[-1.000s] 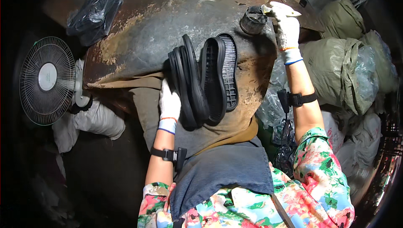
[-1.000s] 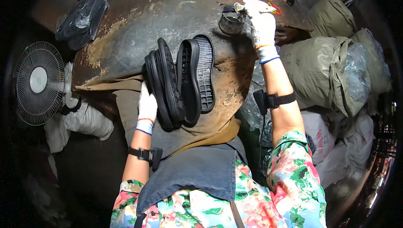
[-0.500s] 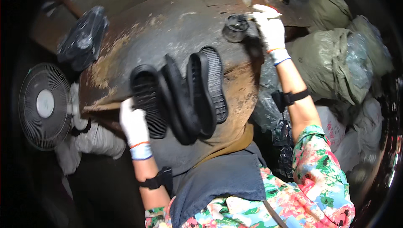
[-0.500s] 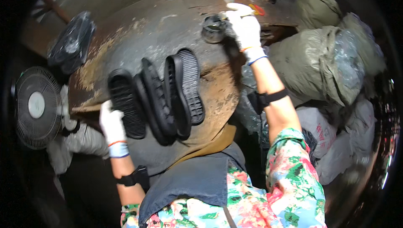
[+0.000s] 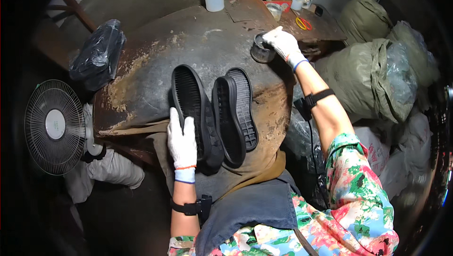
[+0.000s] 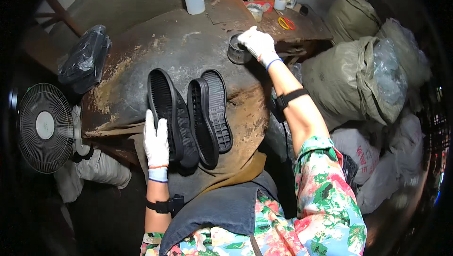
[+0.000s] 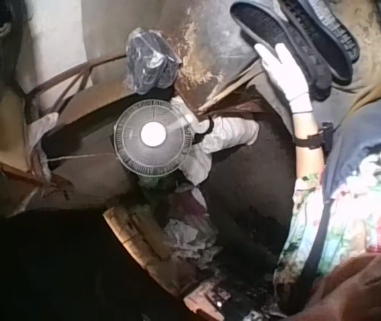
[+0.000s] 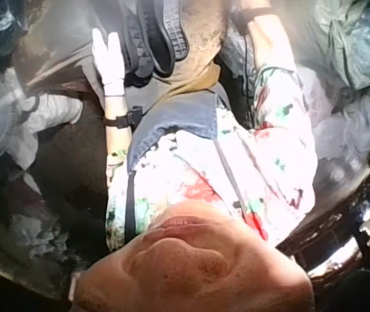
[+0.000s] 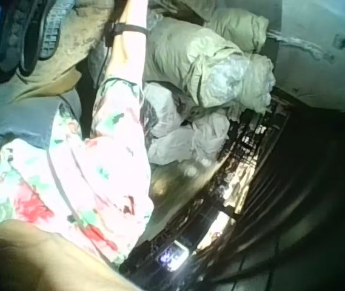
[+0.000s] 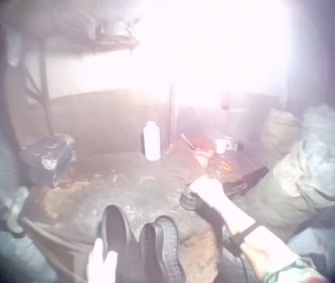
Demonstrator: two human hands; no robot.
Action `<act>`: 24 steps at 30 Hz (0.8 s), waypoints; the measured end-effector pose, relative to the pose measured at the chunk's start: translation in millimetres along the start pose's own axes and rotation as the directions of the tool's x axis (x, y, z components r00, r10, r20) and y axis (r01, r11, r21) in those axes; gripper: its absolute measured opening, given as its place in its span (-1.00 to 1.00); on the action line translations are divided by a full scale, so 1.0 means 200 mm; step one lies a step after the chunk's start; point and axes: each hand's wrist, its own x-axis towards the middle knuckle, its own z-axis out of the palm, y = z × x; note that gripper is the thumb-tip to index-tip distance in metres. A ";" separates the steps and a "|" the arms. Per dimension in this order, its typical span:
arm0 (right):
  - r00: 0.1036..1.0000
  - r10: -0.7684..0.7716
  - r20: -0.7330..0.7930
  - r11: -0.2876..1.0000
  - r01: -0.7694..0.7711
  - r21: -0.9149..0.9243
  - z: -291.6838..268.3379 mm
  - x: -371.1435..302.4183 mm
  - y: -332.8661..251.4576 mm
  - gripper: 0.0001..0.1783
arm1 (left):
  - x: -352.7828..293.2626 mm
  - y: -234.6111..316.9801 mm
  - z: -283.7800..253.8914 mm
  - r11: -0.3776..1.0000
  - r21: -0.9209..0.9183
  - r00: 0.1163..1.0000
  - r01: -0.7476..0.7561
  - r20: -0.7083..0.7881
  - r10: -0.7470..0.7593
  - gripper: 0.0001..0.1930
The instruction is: Applying adhesive or solvent to the surfaces of shoe soles using a brush.
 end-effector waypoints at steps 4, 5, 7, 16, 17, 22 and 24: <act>0.943 0.103 -0.315 0.822 0.097 0.560 0.00 -0.09 -0.08 -0.58 | -0.02 -0.01 -0.13 0.991 0.124 0.998 0.059 0.004 -0.059 -0.45; 0.924 0.188 -0.333 0.731 0.095 0.675 -0.02 -0.11 -0.08 -0.59 | -0.01 0.00 -0.15 0.969 0.241 0.998 0.051 0.015 -0.057 -0.45; 0.906 0.366 -0.211 0.407 0.048 0.912 -0.03 -0.15 -0.09 -0.63 | -0.01 0.03 -0.19 0.967 0.226 0.990 0.121 0.042 -0.134 -0.46; 0.841 0.528 -0.120 0.082 0.091 0.993 0.06 -0.19 0.07 -0.70 | -0.01 -0.27 -0.15 0.859 -0.418 0.942 0.297 -0.022 -0.336 -0.55; 0.836 0.530 -0.143 0.100 0.106 0.989 0.08 -0.20 0.08 -0.70 | 0.00 -0.31 -0.18 0.879 -0.402 0.946 0.258 -0.080 -0.314 -0.58; 0.865 0.501 0.005 -0.156 0.084 0.984 0.04 -0.23 -0.07 -0.69 | -0.01 -0.72 -0.42 0.910 -0.319 0.938 0.265 -0.132 -0.320 -0.60; 0.850 0.519 -0.090 -0.010 0.111 0.994 0.08 -0.26 -0.04 -0.69 | -0.04 -0.61 -0.44 0.943 0.135 0.946 0.304 0.073 -0.316 -0.59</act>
